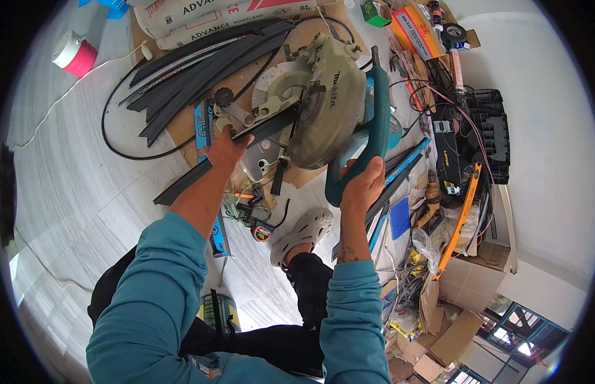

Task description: The person is measuring and cutting aluminum window or door frames using a miter saw.

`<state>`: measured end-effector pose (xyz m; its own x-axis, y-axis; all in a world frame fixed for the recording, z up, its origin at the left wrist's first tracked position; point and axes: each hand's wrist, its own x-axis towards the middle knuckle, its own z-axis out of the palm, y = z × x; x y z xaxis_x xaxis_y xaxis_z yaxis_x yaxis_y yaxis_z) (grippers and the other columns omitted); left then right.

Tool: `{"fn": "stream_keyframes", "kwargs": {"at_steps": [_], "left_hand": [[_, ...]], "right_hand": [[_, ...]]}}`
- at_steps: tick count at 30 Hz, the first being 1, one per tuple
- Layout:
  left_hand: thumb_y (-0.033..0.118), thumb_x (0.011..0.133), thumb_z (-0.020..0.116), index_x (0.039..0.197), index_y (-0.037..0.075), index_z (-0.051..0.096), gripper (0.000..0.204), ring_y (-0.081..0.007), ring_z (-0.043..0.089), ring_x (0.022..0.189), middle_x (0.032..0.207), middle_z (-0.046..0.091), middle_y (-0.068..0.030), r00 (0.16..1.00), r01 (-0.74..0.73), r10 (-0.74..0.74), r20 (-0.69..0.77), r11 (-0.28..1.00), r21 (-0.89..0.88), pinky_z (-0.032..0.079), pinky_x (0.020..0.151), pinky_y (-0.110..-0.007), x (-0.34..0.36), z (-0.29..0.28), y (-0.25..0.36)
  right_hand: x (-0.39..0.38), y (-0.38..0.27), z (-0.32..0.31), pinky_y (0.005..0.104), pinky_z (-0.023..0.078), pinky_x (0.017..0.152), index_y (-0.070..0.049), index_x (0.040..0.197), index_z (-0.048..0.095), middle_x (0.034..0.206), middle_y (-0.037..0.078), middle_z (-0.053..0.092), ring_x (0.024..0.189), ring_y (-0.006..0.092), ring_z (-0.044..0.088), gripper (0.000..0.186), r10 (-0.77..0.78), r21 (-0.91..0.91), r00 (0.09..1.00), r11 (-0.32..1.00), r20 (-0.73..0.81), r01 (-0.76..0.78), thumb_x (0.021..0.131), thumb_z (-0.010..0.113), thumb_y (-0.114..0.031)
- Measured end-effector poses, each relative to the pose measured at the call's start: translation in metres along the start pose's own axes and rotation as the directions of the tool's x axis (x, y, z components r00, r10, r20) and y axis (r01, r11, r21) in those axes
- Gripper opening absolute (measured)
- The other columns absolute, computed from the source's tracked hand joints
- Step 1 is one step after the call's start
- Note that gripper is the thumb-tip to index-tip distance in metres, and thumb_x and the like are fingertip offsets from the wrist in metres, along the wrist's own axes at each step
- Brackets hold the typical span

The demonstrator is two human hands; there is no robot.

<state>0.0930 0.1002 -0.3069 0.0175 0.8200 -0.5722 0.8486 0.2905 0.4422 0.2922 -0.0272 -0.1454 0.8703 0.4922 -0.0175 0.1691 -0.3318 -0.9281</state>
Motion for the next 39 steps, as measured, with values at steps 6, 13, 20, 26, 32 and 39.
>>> {"fn": "stream_keyframes", "kwargs": {"at_steps": [6, 13, 20, 26, 32, 39], "left_hand": [[0.062, 0.079, 0.068, 0.127, 0.018, 0.057, 0.066, -0.0279, 0.07, 0.09, 0.089, 0.074, -0.0101, 0.997, -0.026, 0.025, -0.069, 1.0, -0.013, 0.029, 0.097, -0.049, 0.001, 0.005, -0.003], [0.065, 0.077, 0.067, 0.133, 0.018, 0.054, 0.074, -0.029, 0.069, 0.096, 0.104, 0.072, -0.0126, 1.0, -0.01, 0.01, 0.017, 1.0, -0.012, 0.03, 0.095, -0.053, 0.002, -0.001, -0.001], [0.062, 0.079, 0.067, 0.129, 0.02, 0.057, 0.066, -0.0278, 0.07, 0.089, 0.089, 0.073, -0.0107, 0.995, -0.045, 0.044, -0.088, 0.999, -0.004, 0.03, 0.096, -0.049, 0.001, 0.006, -0.004], [0.062, 0.079, 0.068, 0.13, 0.02, 0.057, 0.067, -0.0283, 0.07, 0.09, 0.09, 0.073, -0.0108, 0.997, -0.034, 0.033, -0.073, 0.999, -0.01, 0.029, 0.097, -0.048, -0.001, 0.005, -0.006], [0.063, 0.077, 0.068, 0.128, 0.019, 0.057, 0.068, -0.0276, 0.07, 0.088, 0.088, 0.073, -0.0103, 0.997, -0.029, 0.029, -0.073, 1.0, 0.005, 0.029, 0.095, -0.047, 0.002, 0.007, -0.005], [0.065, 0.078, 0.067, 0.127, 0.02, 0.058, 0.067, -0.0271, 0.07, 0.086, 0.087, 0.073, -0.0099, 0.994, -0.04, 0.044, -0.1, 0.999, 0.036, 0.031, 0.091, -0.047, 0.004, 0.011, -0.005]], "right_hand": [[-0.001, 0.0, 0.0, 0.0314, 0.048, 0.05, 0.0, 0.098, 0.053, 0.071, 0.011, 0.061, 0.054, 0.0187, 0.059, 0.053, 0.02, 0.031, 1.0, 0.999, -0.013, -0.02, 0.1, 0.037, -0.05], [-0.001, 0.001, 0.003, 0.0315, 0.047, 0.05, 0.0, 0.098, 0.053, 0.07, 0.012, 0.061, 0.053, 0.019, 0.059, 0.052, 0.033, 0.039, 0.999, 0.999, -0.025, -0.032, 0.1, 0.037, -0.049], [-0.003, 0.01, 0.002, 0.0318, 0.048, 0.051, -0.001, 0.097, 0.054, 0.07, 0.011, 0.061, 0.054, 0.0195, 0.06, 0.051, 0.019, 0.041, 0.999, 0.999, -0.03, -0.018, 0.1, 0.036, -0.048], [-0.006, 0.017, 0.002, 0.0318, 0.048, 0.051, -0.001, 0.097, 0.054, 0.071, 0.011, 0.061, 0.054, 0.0193, 0.06, 0.051, 0.01, 0.034, 0.999, 0.999, -0.031, -0.009, 0.1, 0.036, -0.048], [-0.009, 0.024, 0.005, 0.0313, 0.048, 0.052, -0.001, 0.1, 0.054, 0.071, 0.011, 0.061, 0.055, 0.0188, 0.06, 0.052, 0.013, 0.077, 0.999, 0.997, -0.029, -0.011, 0.1, 0.035, -0.049], [-0.009, 0.037, 0.007, 0.0308, 0.049, 0.054, -0.001, 0.102, 0.053, 0.073, 0.011, 0.062, 0.057, 0.0183, 0.06, 0.051, -0.021, 0.053, 1.0, 0.998, -0.012, 0.021, 0.1, 0.036, -0.05]]}}
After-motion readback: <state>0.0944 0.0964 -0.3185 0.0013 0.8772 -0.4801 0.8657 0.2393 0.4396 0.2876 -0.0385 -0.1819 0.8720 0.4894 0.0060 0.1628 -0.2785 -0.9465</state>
